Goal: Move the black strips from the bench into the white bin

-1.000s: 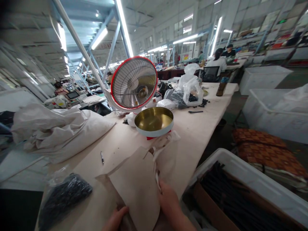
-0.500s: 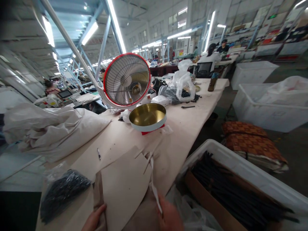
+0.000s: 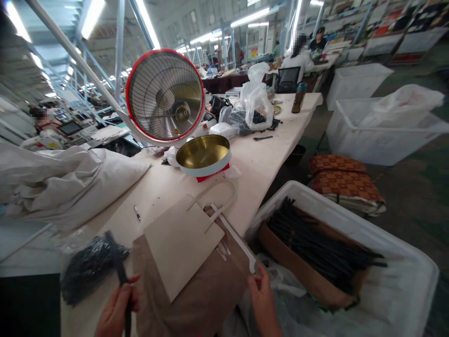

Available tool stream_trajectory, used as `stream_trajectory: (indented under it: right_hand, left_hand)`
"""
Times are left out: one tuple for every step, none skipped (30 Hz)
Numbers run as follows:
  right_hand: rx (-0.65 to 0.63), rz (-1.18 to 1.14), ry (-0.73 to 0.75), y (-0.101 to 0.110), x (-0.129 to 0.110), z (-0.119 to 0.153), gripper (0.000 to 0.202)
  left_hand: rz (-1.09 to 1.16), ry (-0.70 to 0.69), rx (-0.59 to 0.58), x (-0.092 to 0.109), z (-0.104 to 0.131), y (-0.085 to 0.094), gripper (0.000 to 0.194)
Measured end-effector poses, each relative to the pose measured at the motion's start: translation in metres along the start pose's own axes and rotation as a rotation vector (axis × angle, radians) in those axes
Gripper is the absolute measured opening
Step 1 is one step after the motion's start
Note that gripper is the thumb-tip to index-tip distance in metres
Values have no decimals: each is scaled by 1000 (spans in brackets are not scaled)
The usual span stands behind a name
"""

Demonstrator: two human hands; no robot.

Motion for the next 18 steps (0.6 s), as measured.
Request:
stream_trajectory:
  right_hand:
    - [-12, -8, 35, -3, -2, 9, 65]
    - [-79, -20, 55, -8, -4, 20, 65]
    - [-179, -28, 61, -14, -6, 31, 63]
    - [-279, -26, 60, -19, -8, 43, 61]
    - [-362, -17, 57, -22, -12, 52, 58]
    - [-407, -3, 57, -21, -17, 58, 56]
    - [-413, 21, 62, -15, -24, 60, 54]
    - [-396, 52, 72, -4, -32, 56, 52]
    - [-341, 83, 82, 12, -42, 47, 52]
    - [-281, 125, 92, 32, -52, 31, 53]
    - [-218, 169, 136, 54, -63, 12, 54]
    - [-131, 222, 180, 79, -74, -11, 54]
    - [-58, 288, 203, 103, -83, -37, 56]
    - [23, 389, 215, 126, -92, -63, 57]
    - [96, 484, 234, 146, -99, -87, 59]
    - [168, 598, 288, 161, -105, -107, 61]
    - [258, 761, 380, 170, -111, -122, 64]
    - [358, 851, 444, 175, -115, -131, 72]
  left_hand:
    - [32, 8, -98, 4, 14, -21, 54]
    - [60, 25, -242, 8, 30, -46, 54]
    - [61, 28, -411, 12, 47, -71, 54]
    - [31, -4, -616, 16, 64, -96, 51]
    - [-14, -43, -843, 21, 80, -119, 47]
    - [-65, -114, -1016, 27, 92, -136, 42]
    - [-114, -200, -1151, 31, 98, -148, 37]
    - [-178, -278, -1224, 34, 99, -153, 35]
    - [-273, -344, -1220, 33, 92, -153, 36]
    - [-414, -387, -1172, 29, 81, -149, 38]
    - [-588, -400, -1075, 21, 65, -141, 42]
    - [-787, -394, -977, 10, 48, -132, 45]
    - [-991, -367, -910, -3, 31, -123, 50]
    - [-1085, -346, -867, -15, 17, -116, 56]
    - [-1147, -336, -847, -27, 5, -112, 60]
    - [-1182, -329, -837, -38, -3, -111, 62]
    - [-1193, -330, -827, -47, -10, -111, 61]
    - [-1211, -335, -815, -54, -14, -113, 59]
Point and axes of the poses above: each hand's wrist, its own z-axis away from the middle knuckle, its own y-axis out of the back of the hand, x = y × z, the point moved 3 cm from there along -z, towards the middle knuckle, and after that the axes turned 12 degrees about -y, right-handed, at the moved point
